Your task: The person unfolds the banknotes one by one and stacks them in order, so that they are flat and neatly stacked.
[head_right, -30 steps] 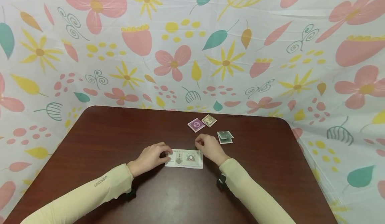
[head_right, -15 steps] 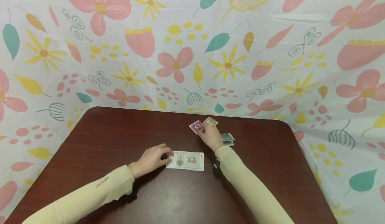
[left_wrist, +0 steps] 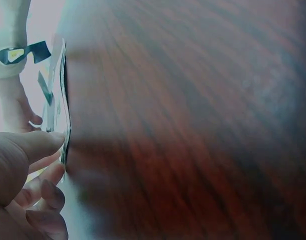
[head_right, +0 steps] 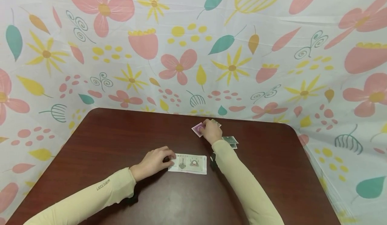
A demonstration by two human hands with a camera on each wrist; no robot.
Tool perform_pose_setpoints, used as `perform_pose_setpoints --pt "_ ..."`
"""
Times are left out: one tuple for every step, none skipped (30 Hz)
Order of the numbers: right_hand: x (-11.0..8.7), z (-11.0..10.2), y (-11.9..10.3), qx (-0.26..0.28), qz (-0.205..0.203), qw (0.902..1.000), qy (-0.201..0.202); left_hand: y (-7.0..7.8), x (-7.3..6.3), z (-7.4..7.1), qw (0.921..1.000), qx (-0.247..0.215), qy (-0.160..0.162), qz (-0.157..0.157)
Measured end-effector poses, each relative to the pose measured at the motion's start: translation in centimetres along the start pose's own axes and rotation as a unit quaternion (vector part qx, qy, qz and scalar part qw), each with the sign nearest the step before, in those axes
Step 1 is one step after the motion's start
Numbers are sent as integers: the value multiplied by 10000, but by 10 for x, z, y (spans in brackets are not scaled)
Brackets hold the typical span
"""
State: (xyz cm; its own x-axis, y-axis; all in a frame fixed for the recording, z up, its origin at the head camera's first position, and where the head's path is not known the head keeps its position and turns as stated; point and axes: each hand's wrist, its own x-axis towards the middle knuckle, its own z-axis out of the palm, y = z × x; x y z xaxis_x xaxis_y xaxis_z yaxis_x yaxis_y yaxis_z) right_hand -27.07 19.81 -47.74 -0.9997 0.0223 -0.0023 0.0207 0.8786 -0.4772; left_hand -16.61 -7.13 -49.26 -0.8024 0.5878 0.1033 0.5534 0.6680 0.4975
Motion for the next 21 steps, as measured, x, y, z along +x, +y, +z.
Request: perform_pose_setpoints --pt "1 0 0 -50 11 10000 -42 0 0 0 10000 -5 -7 -1" --pt "2 0 -1 -112 26 9999 -74 0 0 0 10000 -4 -4 18" --pt "2 1 -1 -180 29 9998 -101 0 0 0 10000 -3 -10 17" --pt "3 0 -2 -220 42 9997 -129 0 0 0 10000 -3 -14 20" --pt "3 0 -3 -264 52 9995 -151 0 0 0 10000 6 -18 19" --pt "4 0 -3 -312 63 9994 -166 0 1 0 10000 9 -21 17" --pt "3 0 -4 -354 79 9992 -178 0 1 0 10000 13 -24 19" --pt "3 0 -4 -380 98 9991 -189 0 1 0 10000 24 -28 20" --pt "3 0 -5 -391 118 9989 -215 -1 1 0 10000 32 -37 3" --pt "3 0 -5 -383 145 9989 -240 -1 1 0 10000 43 -29 16" --pt "3 0 -5 -370 171 9988 -262 -1 1 0 10000 52 -24 7" --pt "3 0 -5 -353 189 9988 -280 -1 1 0 10000 46 -17 14" --pt "3 -1 -5 -328 208 9988 -302 -1 1 0 10000 47 -11 24" --pt "2 -1 -6 -302 224 9987 -329 0 1 0 10000 42 -3 34" --pt "2 -1 -6 -268 244 9987 -351 0 1 0 10000 37 0 41" --pt "1 -1 -6 -238 261 9988 -353 0 1 0 10000 27 3 49" --pt "0 -1 -7 -203 275 9988 -363 1 1 -1 10000 20 -4 39" --pt "-1 -1 -7 -163 275 9988 -365 1 1 -1 10000 11 -11 40" --pt "-2 -1 -8 -114 275 9989 -370 2 0 -1 10000 10 -9 41" --pt "-4 -1 -8 -68 256 9990 -365 2 0 -1 10000 14 -7 38" --pt "-5 -1 -9 -26 233 9991 -354 2 0 -2 10000 18 2 48"
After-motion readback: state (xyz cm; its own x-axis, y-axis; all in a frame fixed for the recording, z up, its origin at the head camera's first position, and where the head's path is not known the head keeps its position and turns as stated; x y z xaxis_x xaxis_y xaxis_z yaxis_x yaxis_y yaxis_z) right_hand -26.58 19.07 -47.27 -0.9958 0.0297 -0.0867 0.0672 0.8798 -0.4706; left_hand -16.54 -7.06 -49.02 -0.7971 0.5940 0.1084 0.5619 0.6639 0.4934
